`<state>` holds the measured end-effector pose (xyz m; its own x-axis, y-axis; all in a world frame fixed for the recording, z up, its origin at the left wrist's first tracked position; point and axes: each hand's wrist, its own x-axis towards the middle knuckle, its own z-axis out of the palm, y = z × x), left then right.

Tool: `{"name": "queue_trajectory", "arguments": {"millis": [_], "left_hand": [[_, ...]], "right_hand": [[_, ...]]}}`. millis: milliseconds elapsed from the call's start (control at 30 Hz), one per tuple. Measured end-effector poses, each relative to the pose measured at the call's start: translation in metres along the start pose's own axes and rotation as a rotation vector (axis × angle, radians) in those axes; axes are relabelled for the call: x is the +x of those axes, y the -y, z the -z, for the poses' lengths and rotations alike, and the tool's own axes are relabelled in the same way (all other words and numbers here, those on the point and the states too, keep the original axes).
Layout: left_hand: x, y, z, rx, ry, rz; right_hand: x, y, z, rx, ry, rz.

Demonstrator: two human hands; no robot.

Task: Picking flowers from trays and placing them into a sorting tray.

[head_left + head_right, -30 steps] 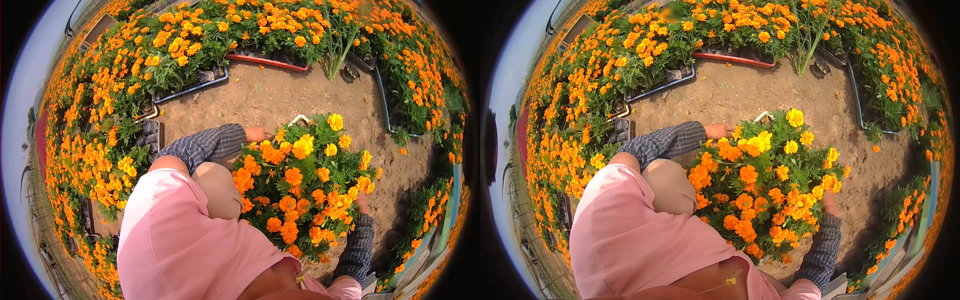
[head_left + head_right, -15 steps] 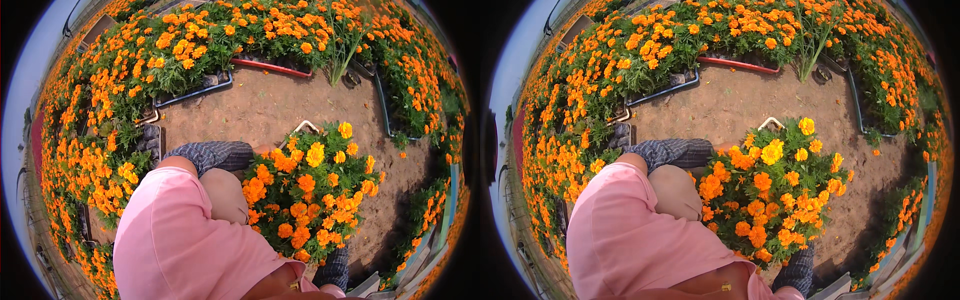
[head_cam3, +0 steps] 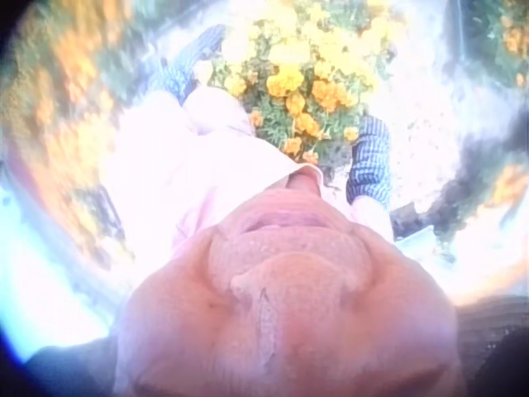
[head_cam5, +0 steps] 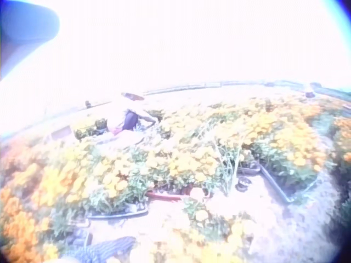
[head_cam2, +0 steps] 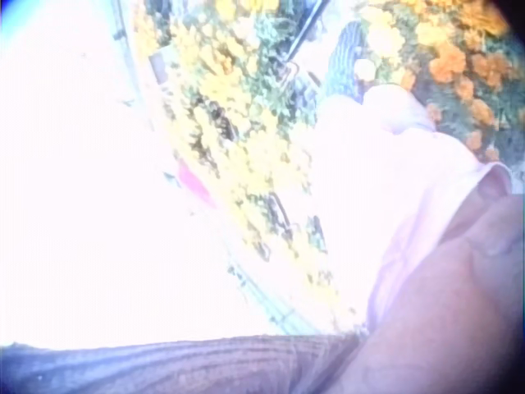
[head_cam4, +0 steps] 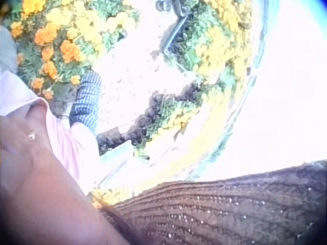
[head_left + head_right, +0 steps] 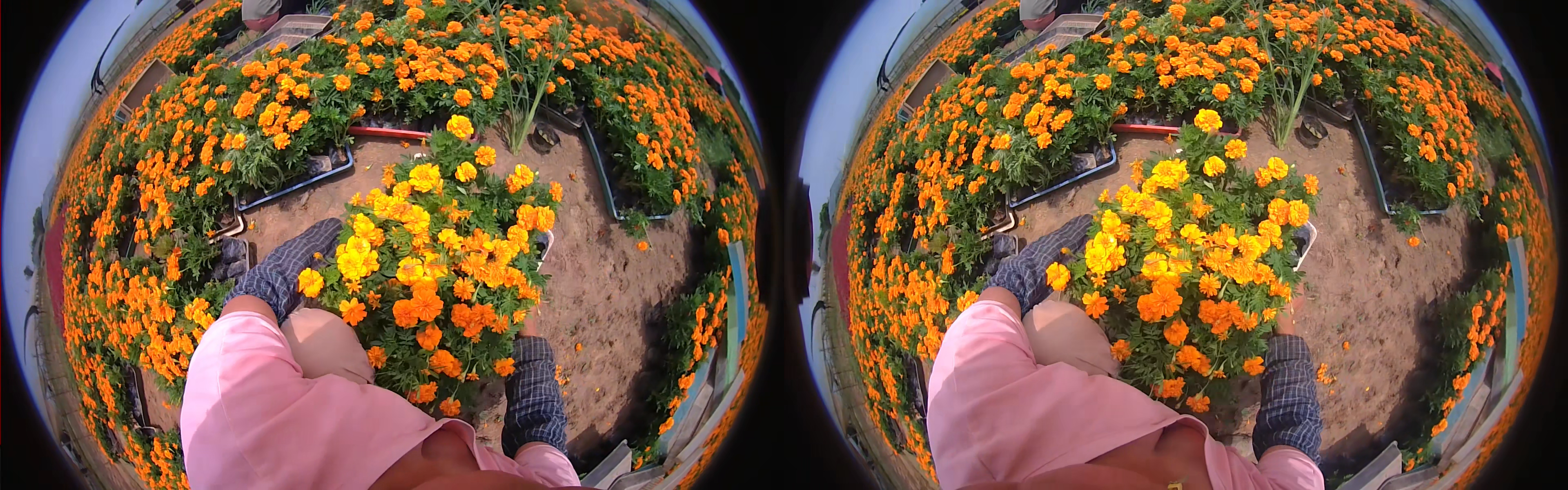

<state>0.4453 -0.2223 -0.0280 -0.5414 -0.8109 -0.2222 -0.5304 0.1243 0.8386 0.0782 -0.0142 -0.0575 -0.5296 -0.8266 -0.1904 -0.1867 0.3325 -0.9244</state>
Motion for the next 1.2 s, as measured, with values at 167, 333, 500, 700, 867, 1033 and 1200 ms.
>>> {"name": "queue_trajectory", "arguments": {"millis": [167,333,500,700,867,1033,1200], "left_hand": [[-0.048,0.015,0.117,-0.129,-0.232,0.115],[-0.037,0.023,0.175,-0.269,-0.238,0.231],[-0.069,-0.029,0.186,0.065,-0.302,0.449],[-0.032,-0.055,0.186,-0.254,-0.87,0.096],[0.011,-0.214,0.104,0.175,-0.458,-0.352],[0.054,-0.29,0.008,0.487,0.174,-0.482],[0.095,-0.274,-0.042,0.97,0.338,-0.52]], "right_hand": [[0.055,-0.01,-0.045,-0.034,-0.053,0.156],[0.082,0.024,-0.039,-0.233,0.081,0.115],[0.097,-0.006,0.094,-0.677,-0.253,0.294],[0.032,-0.132,0.304,-1.04,-0.629,-0.307],[-0.047,-0.215,0.372,-1.254,-0.669,-0.718],[-0.056,-0.187,0.309,-1.231,-0.764,-0.774],[-0.053,-0.182,0.304,-1.075,-0.867,-0.8]]}}
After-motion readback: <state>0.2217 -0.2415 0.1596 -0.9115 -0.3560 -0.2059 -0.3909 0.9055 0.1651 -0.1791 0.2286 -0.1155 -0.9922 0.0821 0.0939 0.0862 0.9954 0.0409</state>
